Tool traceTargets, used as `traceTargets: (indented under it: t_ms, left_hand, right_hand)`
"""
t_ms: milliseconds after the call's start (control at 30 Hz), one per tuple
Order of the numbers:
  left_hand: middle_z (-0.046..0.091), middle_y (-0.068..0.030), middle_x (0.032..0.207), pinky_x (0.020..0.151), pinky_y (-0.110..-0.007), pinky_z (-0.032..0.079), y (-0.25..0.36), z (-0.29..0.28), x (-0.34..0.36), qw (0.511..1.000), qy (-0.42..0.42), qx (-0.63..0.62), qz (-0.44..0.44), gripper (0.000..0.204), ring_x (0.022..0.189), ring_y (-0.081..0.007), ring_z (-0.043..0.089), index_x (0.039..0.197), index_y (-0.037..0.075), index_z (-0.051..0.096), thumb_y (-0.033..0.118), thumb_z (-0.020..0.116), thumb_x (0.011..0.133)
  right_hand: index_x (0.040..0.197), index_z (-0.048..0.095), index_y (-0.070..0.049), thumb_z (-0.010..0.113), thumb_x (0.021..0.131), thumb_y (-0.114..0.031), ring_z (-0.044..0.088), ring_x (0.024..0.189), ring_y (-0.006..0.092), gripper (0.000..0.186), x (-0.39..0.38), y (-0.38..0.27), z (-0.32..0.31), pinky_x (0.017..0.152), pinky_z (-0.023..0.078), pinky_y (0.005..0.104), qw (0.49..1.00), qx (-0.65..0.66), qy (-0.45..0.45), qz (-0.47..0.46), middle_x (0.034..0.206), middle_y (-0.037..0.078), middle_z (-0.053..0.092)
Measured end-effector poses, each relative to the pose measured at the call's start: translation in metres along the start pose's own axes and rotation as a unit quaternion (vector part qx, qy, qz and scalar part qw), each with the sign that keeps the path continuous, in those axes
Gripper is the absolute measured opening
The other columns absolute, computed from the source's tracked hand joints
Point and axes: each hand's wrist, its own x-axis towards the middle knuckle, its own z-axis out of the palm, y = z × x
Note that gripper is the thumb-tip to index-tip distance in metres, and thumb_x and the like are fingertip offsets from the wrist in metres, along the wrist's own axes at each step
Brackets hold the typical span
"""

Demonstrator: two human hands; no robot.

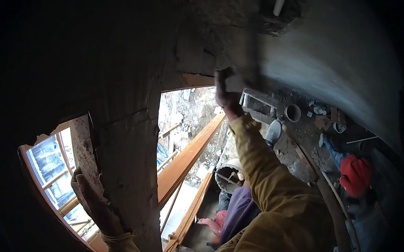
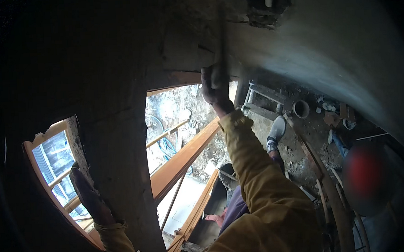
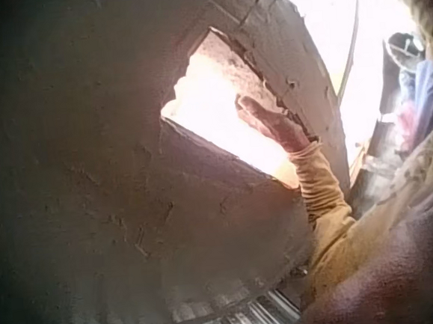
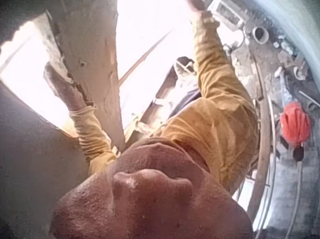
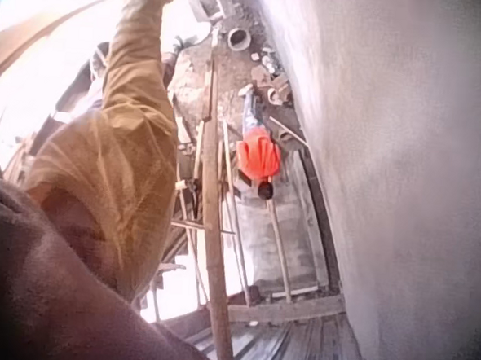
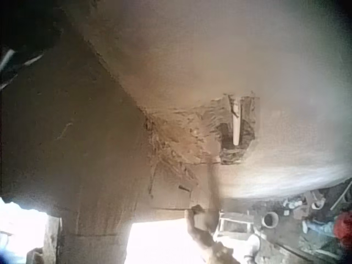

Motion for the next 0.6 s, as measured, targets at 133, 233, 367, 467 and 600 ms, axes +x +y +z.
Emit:
traceTargets:
  t_ms: [133,233,367,467,600]
  left_hand:
    - [0.051,-0.0108,0.122,0.103,-0.036,0.036,0.001,0.000,0.002,1.000,0.018,-0.006,-0.024,0.050,0.117,-0.0211,0.048,0.128,0.002,0.050,0.044,0.038,0.104]
    - [0.051,-0.0107,0.122,0.104,-0.036,0.035,0.000,0.001,-0.002,0.997,0.032,-0.044,-0.053,0.050,0.118,-0.0215,0.048,0.129,0.002,0.049,0.044,0.038,0.104]
    - [0.051,-0.0107,0.124,0.105,-0.036,0.035,-0.005,0.003,-0.004,0.992,0.024,-0.096,-0.073,0.049,0.120,-0.0218,0.047,0.130,0.003,0.047,0.043,0.040,0.104]
    - [0.050,-0.0108,0.124,0.105,-0.036,0.035,-0.006,0.001,-0.001,0.991,0.023,-0.110,-0.074,0.048,0.121,-0.0212,0.046,0.130,0.003,0.047,0.042,0.040,0.104]
    - [0.051,-0.0110,0.123,0.105,-0.036,0.036,-0.003,0.003,0.003,0.990,0.011,-0.121,-0.067,0.046,0.120,-0.0209,0.047,0.128,0.003,0.047,0.041,0.041,0.104]
  right_hand:
    - [0.073,0.050,-0.010,0.062,0.092,-0.039,0.049,0.047,0.0143,0.037,0.022,0.033,0.010,0.045,0.038,0.0346,0.946,0.092,-0.084,0.300,0.056,0.001,0.046]
    - [0.072,0.043,-0.015,0.064,0.093,-0.029,0.040,0.041,0.0082,0.032,-0.004,0.037,-0.007,0.038,0.032,0.0284,0.897,0.197,-0.042,0.393,0.052,-0.005,0.036]
    - [0.077,0.046,-0.012,0.066,0.093,-0.021,0.041,0.046,0.0060,0.027,-0.033,0.012,-0.024,0.042,0.031,0.0247,0.959,0.156,-0.035,0.234,0.054,-0.005,0.039]
    - [0.081,0.056,-0.005,0.064,0.094,-0.028,0.049,0.058,0.0079,0.028,-0.017,0.007,-0.014,0.052,0.039,0.0298,0.983,0.180,-0.017,0.023,0.058,0.003,0.050]
    - [0.068,0.040,-0.017,0.061,0.094,-0.029,0.033,0.038,0.0061,0.036,0.025,0.033,0.005,0.038,0.026,0.0269,0.970,0.120,-0.104,0.185,0.052,-0.006,0.036]
